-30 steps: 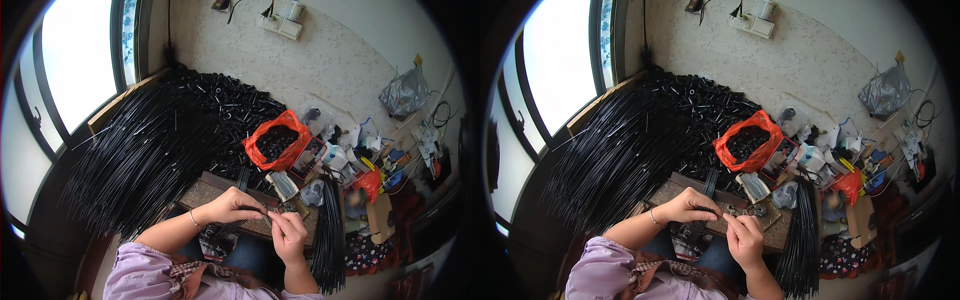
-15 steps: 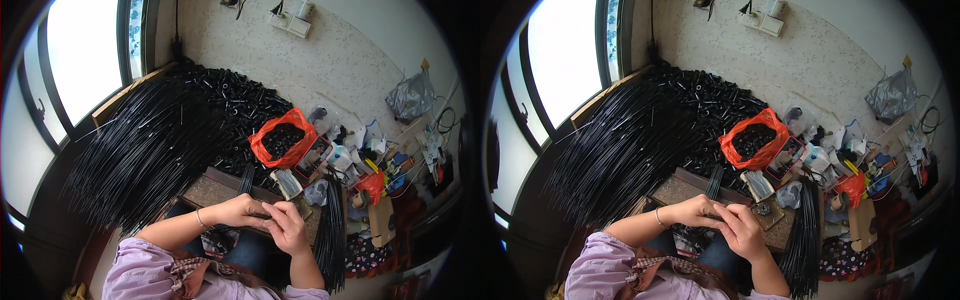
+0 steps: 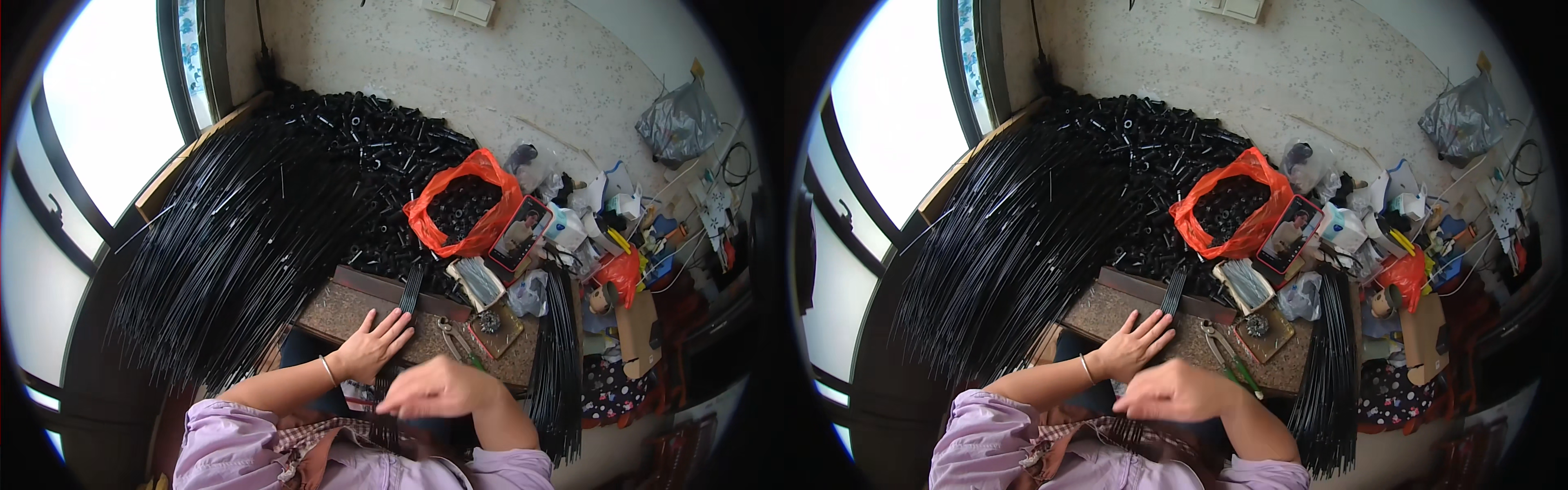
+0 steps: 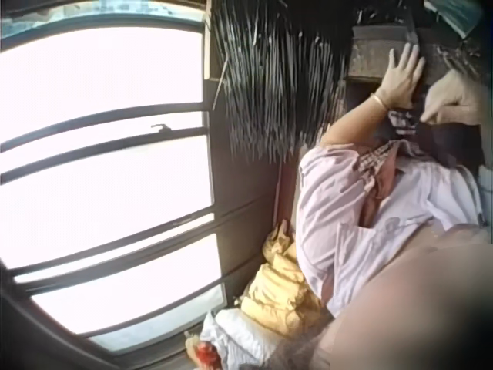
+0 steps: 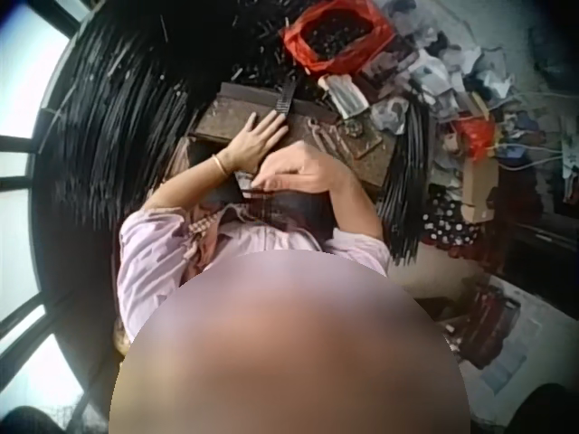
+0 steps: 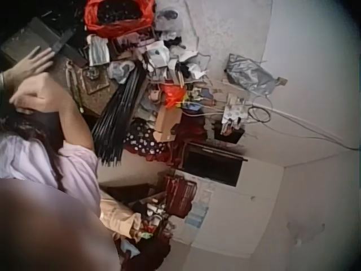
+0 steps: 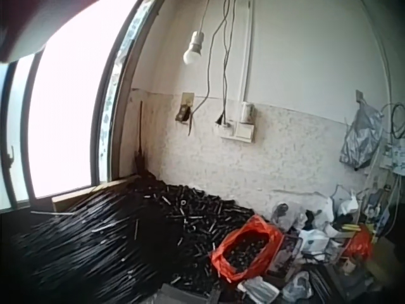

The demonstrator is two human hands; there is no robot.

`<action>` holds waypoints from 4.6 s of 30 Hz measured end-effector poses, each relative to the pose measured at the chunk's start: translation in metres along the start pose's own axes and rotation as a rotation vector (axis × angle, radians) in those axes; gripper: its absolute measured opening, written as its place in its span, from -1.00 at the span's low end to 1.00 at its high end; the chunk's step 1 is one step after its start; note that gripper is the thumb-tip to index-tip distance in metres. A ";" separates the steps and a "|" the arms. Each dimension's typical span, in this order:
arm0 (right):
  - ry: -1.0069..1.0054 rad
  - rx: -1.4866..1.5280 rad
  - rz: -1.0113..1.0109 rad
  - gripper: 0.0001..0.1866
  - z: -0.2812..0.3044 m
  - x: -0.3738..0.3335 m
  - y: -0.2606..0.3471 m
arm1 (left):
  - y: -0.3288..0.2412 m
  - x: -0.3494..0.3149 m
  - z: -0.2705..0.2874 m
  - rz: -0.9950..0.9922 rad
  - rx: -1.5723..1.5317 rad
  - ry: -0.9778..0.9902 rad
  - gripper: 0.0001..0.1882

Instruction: Bundling and trimming black flexible rods using a specialized tool and workbench jig.

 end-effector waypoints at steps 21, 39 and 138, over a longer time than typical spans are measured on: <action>-0.799 -0.960 -0.262 -0.87 0.097 -0.037 -0.160 | 0.000 -0.026 0.002 -0.028 -0.086 0.028 -0.34; -0.686 -0.934 -0.462 -0.87 0.091 -0.024 -0.175 | 0.003 -0.022 0.003 -0.025 -0.098 0.072 -0.25; -0.705 -0.960 -0.412 -0.83 0.092 -0.057 -0.159 | -0.011 -0.032 0.005 0.030 -0.177 0.032 -0.19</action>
Point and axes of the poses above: each hand's wrist, its own x-axis towards the middle knuckle, its own z-axis out of the back of the hand, y = z × x, the point moved 3 cm from there along x, towards the middle knuckle, and after that the axes turned 3 degrees about -y, right-handed, at the moved point
